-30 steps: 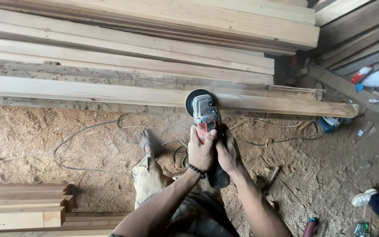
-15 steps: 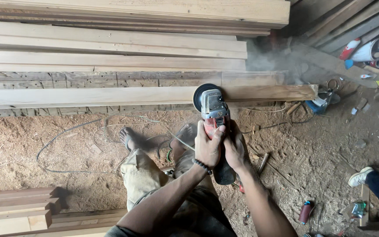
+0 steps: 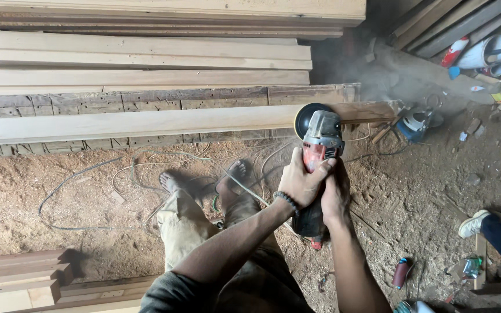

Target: The person uses an angle grinder with a sanding disc to smooth the surface of a long wooden plank. The person moves the tool back and forth along the plank, generating wood dust, and repeats the process on multiple planks stacked nearby.

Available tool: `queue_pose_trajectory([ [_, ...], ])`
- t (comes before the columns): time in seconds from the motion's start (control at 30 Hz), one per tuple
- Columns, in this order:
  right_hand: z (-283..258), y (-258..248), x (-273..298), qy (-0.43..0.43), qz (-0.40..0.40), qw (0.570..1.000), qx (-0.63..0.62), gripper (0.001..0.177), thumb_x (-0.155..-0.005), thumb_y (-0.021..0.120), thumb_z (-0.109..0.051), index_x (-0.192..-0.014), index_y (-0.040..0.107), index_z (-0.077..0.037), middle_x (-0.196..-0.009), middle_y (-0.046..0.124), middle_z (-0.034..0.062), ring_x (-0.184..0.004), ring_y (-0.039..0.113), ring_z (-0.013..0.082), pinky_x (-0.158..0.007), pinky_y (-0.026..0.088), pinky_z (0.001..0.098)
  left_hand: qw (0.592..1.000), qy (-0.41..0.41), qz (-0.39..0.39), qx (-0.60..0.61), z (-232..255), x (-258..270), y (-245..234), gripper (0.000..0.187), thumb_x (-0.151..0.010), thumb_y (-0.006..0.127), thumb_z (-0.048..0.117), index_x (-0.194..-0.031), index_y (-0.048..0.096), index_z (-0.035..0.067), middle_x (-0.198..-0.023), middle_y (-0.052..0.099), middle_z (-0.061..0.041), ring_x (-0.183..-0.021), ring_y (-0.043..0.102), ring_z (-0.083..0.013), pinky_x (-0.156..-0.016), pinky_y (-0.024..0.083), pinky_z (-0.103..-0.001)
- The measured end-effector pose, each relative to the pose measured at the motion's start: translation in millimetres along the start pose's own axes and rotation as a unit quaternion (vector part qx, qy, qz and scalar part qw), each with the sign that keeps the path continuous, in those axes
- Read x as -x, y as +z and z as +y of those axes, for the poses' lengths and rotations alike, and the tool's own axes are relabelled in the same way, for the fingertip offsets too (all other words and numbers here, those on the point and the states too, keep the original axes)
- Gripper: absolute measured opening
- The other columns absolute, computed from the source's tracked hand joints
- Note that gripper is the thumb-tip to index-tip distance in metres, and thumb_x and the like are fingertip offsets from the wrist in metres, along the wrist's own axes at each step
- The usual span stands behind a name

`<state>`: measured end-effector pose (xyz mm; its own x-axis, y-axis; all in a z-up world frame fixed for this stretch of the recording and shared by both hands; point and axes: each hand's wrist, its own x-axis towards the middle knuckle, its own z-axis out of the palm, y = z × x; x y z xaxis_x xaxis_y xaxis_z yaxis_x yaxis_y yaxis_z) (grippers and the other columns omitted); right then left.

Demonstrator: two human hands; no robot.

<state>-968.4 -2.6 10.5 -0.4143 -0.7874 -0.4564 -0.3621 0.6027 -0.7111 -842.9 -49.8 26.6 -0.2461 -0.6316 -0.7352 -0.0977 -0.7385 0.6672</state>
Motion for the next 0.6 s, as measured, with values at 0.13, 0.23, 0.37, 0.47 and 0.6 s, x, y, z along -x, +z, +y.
queue_pose_trajectory([
  [0.13,-31,25,7,-0.019,-0.038,0.999,0.019,0.046,-0.106,0.039,-0.039,-0.134,0.057,-0.008,-0.129,0.061,0.0244,-0.125,0.056,0.0391,-0.106,0.041,0.0499,0.999,-0.008,0.020,0.031,-7,12,-25,0.068,-0.075,0.067,0.067,-0.107,0.045,0.012,-0.109,0.065,-0.035,-0.117,0.061,-0.0494,-0.099,0.048,-0.057],
  [0.23,-44,52,13,-0.029,-0.103,0.994,0.028,0.059,-0.102,0.041,-0.042,-0.141,0.048,0.002,-0.134,0.058,0.0298,-0.130,0.053,0.0425,-0.109,0.040,0.0518,0.994,0.013,0.076,0.081,-29,18,-52,0.065,-0.078,0.068,0.065,-0.106,0.045,0.011,-0.102,0.063,-0.038,-0.111,0.062,-0.0527,-0.092,0.047,-0.058],
  [0.37,-57,91,20,-0.075,-0.170,0.983,0.001,0.045,-0.103,0.045,-0.040,-0.129,0.058,-0.007,-0.117,0.066,0.0227,-0.114,0.063,0.0326,-0.098,0.048,0.0490,0.984,0.033,0.134,0.116,-46,26,-93,0.060,-0.082,0.068,0.062,-0.105,0.045,0.011,-0.101,0.063,-0.039,-0.110,0.061,-0.0538,-0.089,0.046,-0.058],
  [0.47,-68,126,28,-0.095,-0.213,0.972,-0.001,0.043,-0.103,0.046,-0.040,-0.126,0.058,-0.006,-0.113,0.066,0.0226,-0.109,0.065,0.0316,-0.095,0.050,0.0483,0.976,0.039,0.168,0.133,-59,30,-125,0.059,-0.083,0.067,0.062,-0.106,0.046,0.011,-0.101,0.064,-0.037,-0.110,0.062,-0.0528,-0.090,0.047,-0.057],
  [0.6,-122,171,55,-0.130,-0.254,0.958,0.011,0.046,-0.103,0.046,-0.042,-0.126,0.059,-0.004,-0.105,0.068,0.0237,-0.102,0.069,0.0350,-0.087,0.054,0.0488,0.959,0.056,0.220,0.169,-70,35,-170,0.060,-0.084,0.067,0.063,-0.105,0.048,0.010,-0.102,0.064,-0.037,-0.109,0.062,-0.0512,-0.089,0.046,-0.055],
])
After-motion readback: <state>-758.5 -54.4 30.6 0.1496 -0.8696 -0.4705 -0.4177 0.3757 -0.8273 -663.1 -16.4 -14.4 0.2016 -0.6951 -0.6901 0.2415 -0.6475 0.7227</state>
